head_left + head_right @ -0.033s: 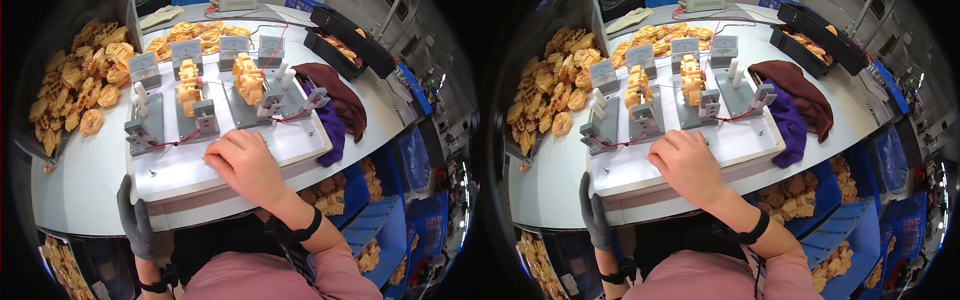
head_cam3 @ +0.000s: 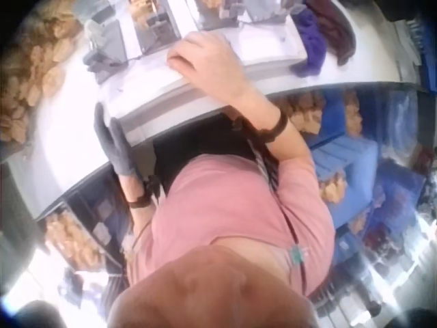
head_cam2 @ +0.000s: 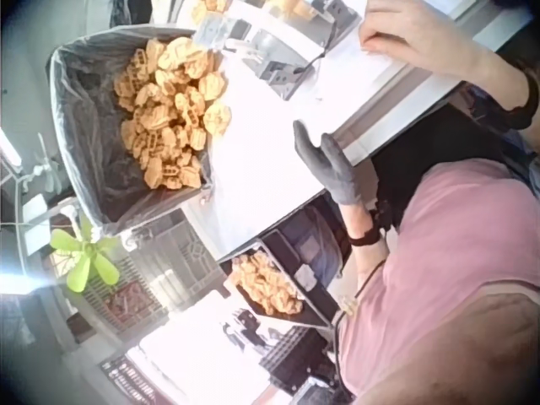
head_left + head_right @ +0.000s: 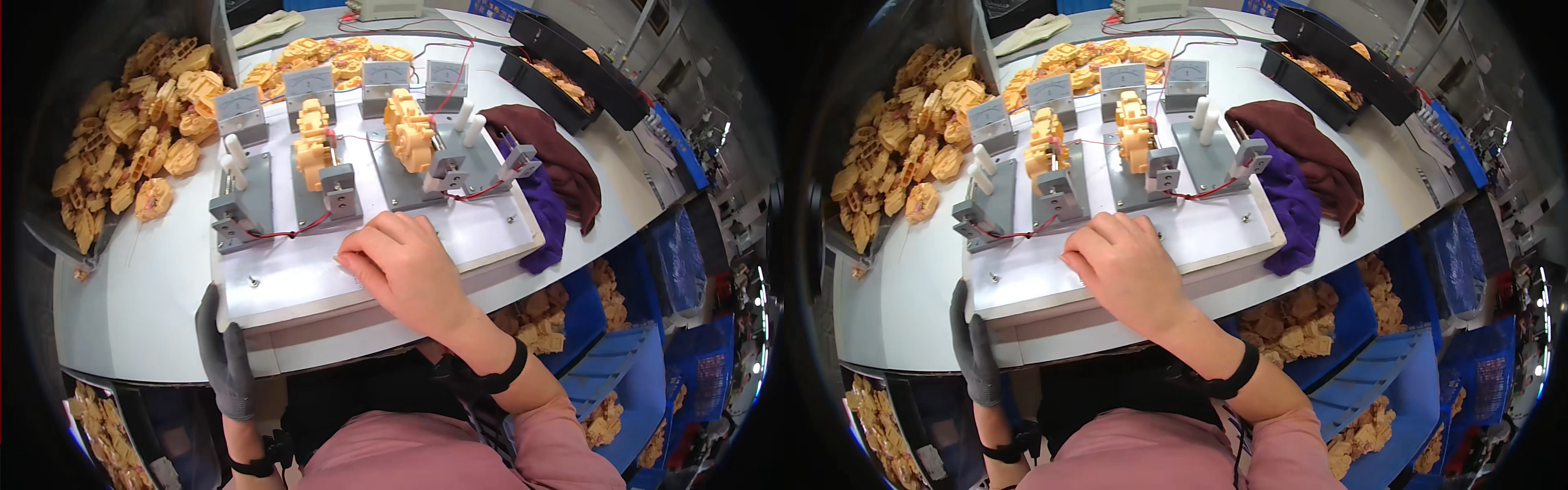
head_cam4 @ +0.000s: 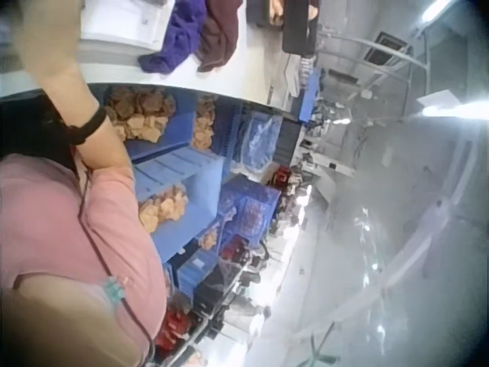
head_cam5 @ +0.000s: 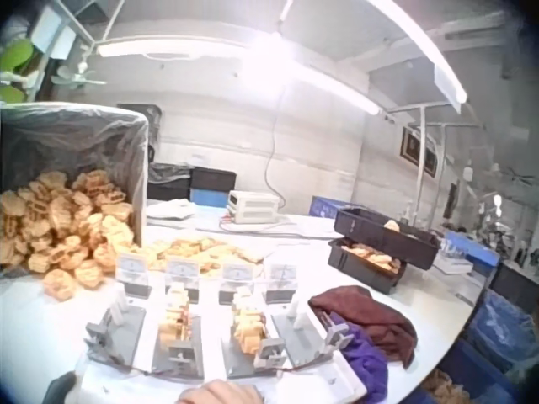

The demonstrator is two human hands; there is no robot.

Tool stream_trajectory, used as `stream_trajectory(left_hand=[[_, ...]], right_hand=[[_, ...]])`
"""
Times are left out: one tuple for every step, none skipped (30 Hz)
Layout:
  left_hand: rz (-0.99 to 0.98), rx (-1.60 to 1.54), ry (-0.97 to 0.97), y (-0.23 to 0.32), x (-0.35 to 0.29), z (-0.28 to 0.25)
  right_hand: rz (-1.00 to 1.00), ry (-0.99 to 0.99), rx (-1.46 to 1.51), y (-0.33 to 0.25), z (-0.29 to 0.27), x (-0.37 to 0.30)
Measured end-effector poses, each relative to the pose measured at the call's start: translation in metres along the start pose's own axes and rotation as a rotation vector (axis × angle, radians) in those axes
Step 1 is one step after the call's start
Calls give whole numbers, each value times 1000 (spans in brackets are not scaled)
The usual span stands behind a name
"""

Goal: The recorder is assembling and testing small toy waffle components on a specialized jig.

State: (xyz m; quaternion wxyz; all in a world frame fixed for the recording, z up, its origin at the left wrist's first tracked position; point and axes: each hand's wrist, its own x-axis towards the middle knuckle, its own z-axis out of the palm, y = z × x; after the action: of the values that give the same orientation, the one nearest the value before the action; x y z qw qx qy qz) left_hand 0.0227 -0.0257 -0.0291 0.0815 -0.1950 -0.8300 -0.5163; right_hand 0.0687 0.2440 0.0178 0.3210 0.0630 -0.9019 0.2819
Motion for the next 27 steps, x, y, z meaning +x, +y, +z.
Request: stream_trajectory(left_hand=[[6, -18, -3, -1, 0, 0], [12, -36, -6, -2, 0, 0], [7, -45, -17, -1, 2, 0], [2, -54, -27, 1, 2, 0], [-5, -58, -45, -1, 3, -2], [3, -47, -34, 0, 3, -5], [-9, -46, -30, 2, 4, -8], [-21, -44, -25, 6, 6, -12], [-24, -34, -40, 14, 10, -18], [34, 16, -13, 24, 14, -24], [77, 44, -16, 36, 20, -28], [119, 72, -19, 46, 27, -30], [181, 96, -20, 56, 34, -33], [234, 139, -36, 67, 42, -36], [312, 207, -39, 77, 49, -39], [390, 275, -44, 88, 55, -41], [427, 331, -38, 99, 62, -41], [426, 340, -26, 112, 68, -41], [485, 410, -63, 124, 76, -41], [542, 480, -100, 133, 85, -39], [539, 489, -87, 139, 93, -39], [595, 548, -160, 142, 105, -35], [651, 607, -233, 144, 116, -31], [652, 607, -228, 148, 126, -23], [676, 664, -288, 151, 134, -17], [697, 720, -350, 153, 141, -11], [699, 718, -345, 153, 150, -3]], right_hand=[[-11, 7, 11, 0, -2, 0], [-6, -11, 14, 0, -3, 0], [0, -27, 13, 0, -5, 0], [-10, -17, 21, -1, -6, 0], [26, 0, 74, -3, -7, 0], [60, 14, 128, -4, -8, -1], [65, 15, 142, -3, -9, -1], [52, 21, 155, -3, -8, -2], [86, 41, 211, -2, -8, -3], [119, 58, 269, -2, -7, -3], [112, 63, 273, -2, -9, -4], [143, 65, 307, -1, -10, -4], [174, 66, 342, 0, -11, -4], [168, 68, 346, 1, -11, -4], [187, 69, 377, 0, -11, -3], [206, 69, 406, -1, -12, -3], [198, 68, 410, -1, -13, -3], [220, 71, 442, -3, -14, -2], [245, 75, 467, -4, -14, -2], [238, 74, 469, -4, -15, 0], [214, 84, 469, -5, -13, 1], [196, 97, 460, -4, -13, 2], [189, 95, 459, -3, -12, 2], [212, 93, 494, -1, -10, 3], [231, 85, 532, -2, -8, 5], [222, 80, 535, -4, -6, 6], [231, 77, 548, -5, -5, 6]])
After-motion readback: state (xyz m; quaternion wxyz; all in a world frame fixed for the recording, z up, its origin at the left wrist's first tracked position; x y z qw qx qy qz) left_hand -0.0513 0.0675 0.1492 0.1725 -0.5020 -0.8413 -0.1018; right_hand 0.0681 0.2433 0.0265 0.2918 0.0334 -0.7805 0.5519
